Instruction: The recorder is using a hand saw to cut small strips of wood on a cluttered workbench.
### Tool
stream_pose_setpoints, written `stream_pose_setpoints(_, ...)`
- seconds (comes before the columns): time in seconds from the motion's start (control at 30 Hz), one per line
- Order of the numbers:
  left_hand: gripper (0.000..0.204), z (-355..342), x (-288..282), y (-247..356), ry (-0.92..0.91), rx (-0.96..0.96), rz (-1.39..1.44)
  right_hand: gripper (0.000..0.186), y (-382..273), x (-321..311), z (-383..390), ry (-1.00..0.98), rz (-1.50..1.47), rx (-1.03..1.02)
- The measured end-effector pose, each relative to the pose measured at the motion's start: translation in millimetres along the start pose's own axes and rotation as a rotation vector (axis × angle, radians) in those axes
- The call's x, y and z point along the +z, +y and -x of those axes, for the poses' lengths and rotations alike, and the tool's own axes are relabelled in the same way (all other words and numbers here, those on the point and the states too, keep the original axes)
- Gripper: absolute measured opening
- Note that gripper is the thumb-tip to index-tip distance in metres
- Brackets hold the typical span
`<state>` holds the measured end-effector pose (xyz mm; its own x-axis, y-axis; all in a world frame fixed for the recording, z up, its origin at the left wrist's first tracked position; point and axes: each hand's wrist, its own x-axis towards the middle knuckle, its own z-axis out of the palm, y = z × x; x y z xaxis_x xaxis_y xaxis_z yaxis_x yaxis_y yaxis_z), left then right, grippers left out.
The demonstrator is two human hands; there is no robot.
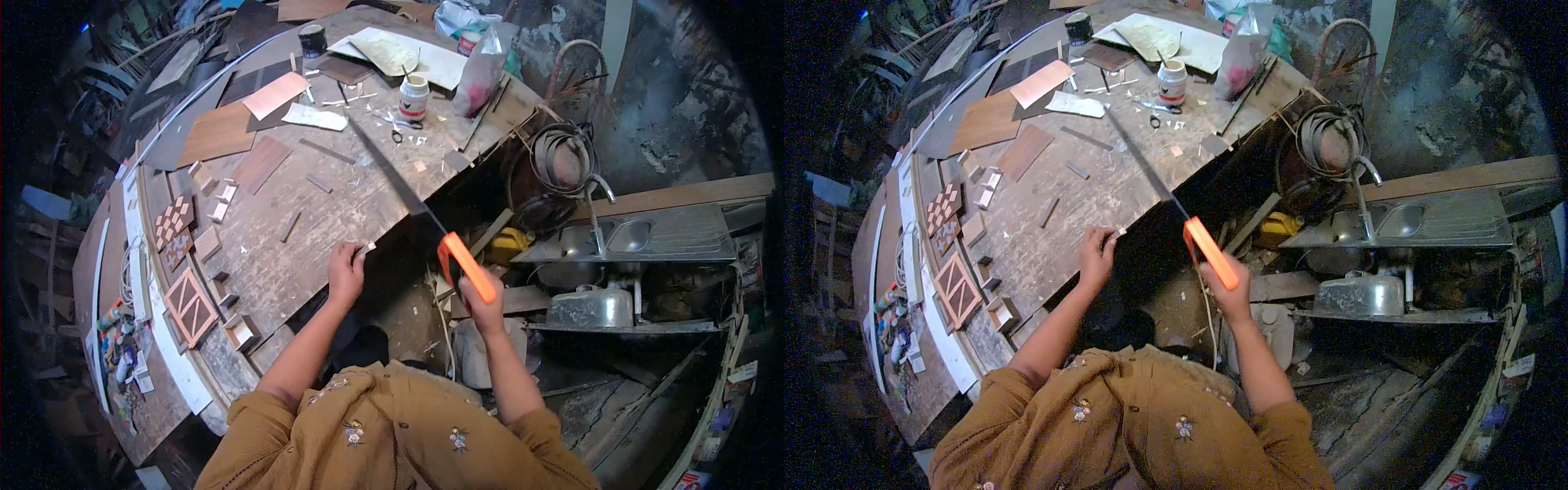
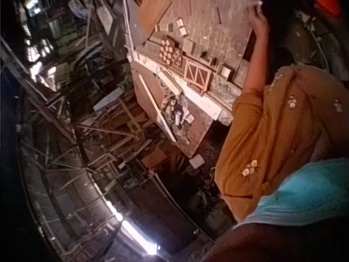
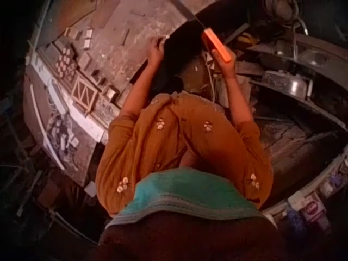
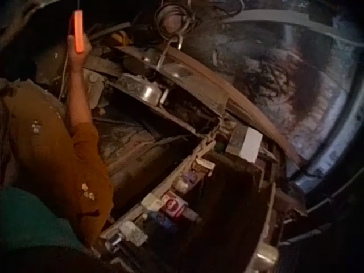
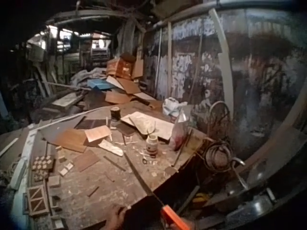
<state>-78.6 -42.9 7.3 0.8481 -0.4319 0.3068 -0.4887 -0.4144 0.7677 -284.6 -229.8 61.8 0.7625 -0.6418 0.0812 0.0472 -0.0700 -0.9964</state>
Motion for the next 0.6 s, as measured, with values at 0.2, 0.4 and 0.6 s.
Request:
stream_pose_setpoints(0.2, 0.018, -55, 42, -5, -0.012, 0.065, -0.112, 0.028, 13, -1, 49, 0.027, 0.062, 0.095)
stream_pose_setpoints(0.4, 0.019, -85, 65, -19, -0.055, 0.029, -0.192, 0.026, 17, 11, 35, 0.059, 0.119, 0.076)
stream_pose_setpoints(0.6, 0.019, -88, 80, -22, -0.002, 0.060, -0.172, 0.025, 33, 13, 29, 0.042, 0.120, 0.110)
